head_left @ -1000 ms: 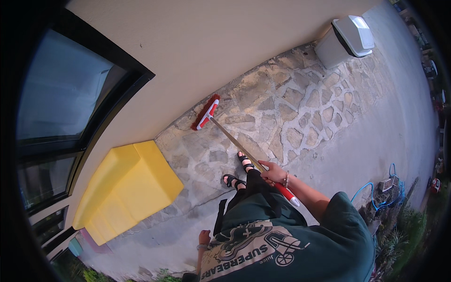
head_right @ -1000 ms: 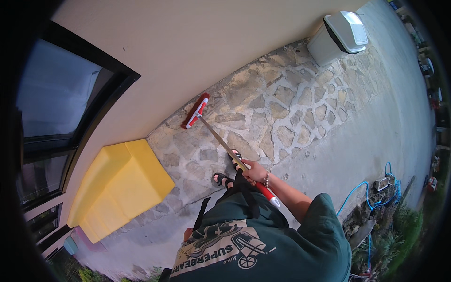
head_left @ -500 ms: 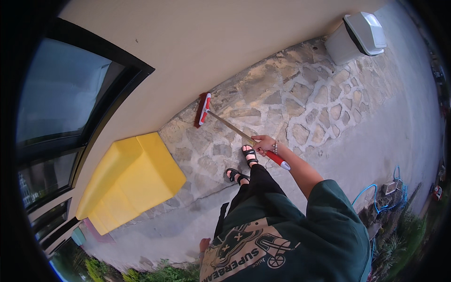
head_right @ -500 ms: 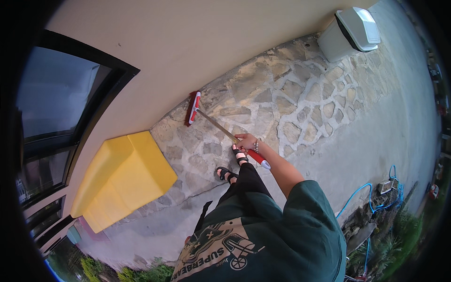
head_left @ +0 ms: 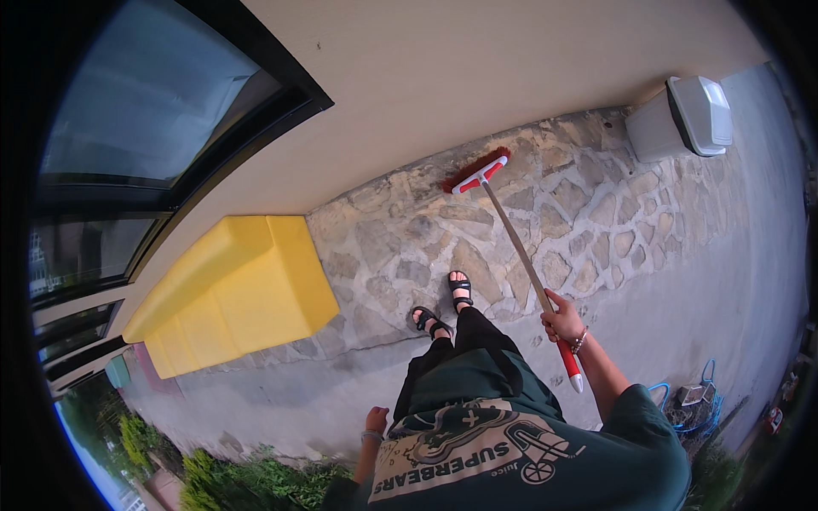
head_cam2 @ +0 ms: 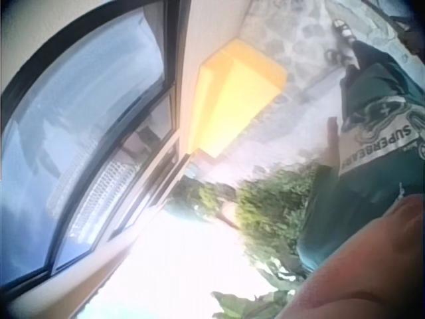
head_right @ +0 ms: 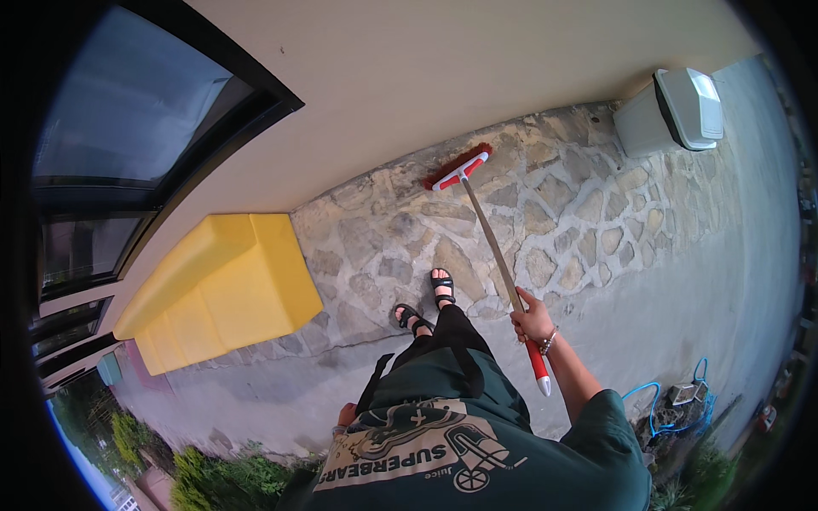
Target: The person empties trash from a white bin into a black trash can, then sweeps a stone-paved walkway and red mat using a broom.
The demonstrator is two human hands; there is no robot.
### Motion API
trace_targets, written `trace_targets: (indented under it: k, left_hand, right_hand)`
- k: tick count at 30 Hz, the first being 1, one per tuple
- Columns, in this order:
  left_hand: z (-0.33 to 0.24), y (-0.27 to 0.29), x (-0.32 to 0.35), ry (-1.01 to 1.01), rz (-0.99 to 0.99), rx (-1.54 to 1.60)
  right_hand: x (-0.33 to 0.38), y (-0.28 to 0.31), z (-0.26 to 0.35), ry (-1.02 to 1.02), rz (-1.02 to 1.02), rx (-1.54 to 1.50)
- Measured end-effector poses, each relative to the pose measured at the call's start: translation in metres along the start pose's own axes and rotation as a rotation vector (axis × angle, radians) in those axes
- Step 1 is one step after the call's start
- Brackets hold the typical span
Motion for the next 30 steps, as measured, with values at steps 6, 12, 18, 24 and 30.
trace_targets:
  k: [6, 12, 18, 24, 30]
  left_hand:
    - [-0.011, 0.011, -0.002, -0.121, -0.064, -0.029]
    - [-0.019, 0.029, 0.045, -0.488, -0.121, -0.526]
    - [0.048, 0.019, 0.061, -0.115, -0.034, -0.321]
    - [0.027, -0.001, 0.047, -0.158, -0.104, -0.212]
    - [0.051, -0.016, 0.009, -0.081, -0.08, -0.019]
  right_hand:
    - [-0.076, -0.161, 0.023, 0.17, 0.376, 0.31]
    - [-0.155, -0.27, 0.056, 0.147, 0.513, 0.269]
    - [-0.201, -0.16, 0.031, 0.077, 0.383, 0.135]
    - [-0.132, 0.037, -0.025, -0.048, 0.021, 0.03]
    - [-0.022, 0.057, -0.012, 0.025, -0.265, 0.197]
Point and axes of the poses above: each hand's wrist, its own x-axis away from the middle knuckle, its own y-axis out of the back of the hand, z = x × y, the point moved 10 cm from there along -x, towards the middle knuckle, and after that the axes turned 12 degrees about x, right-handed, at the moved point
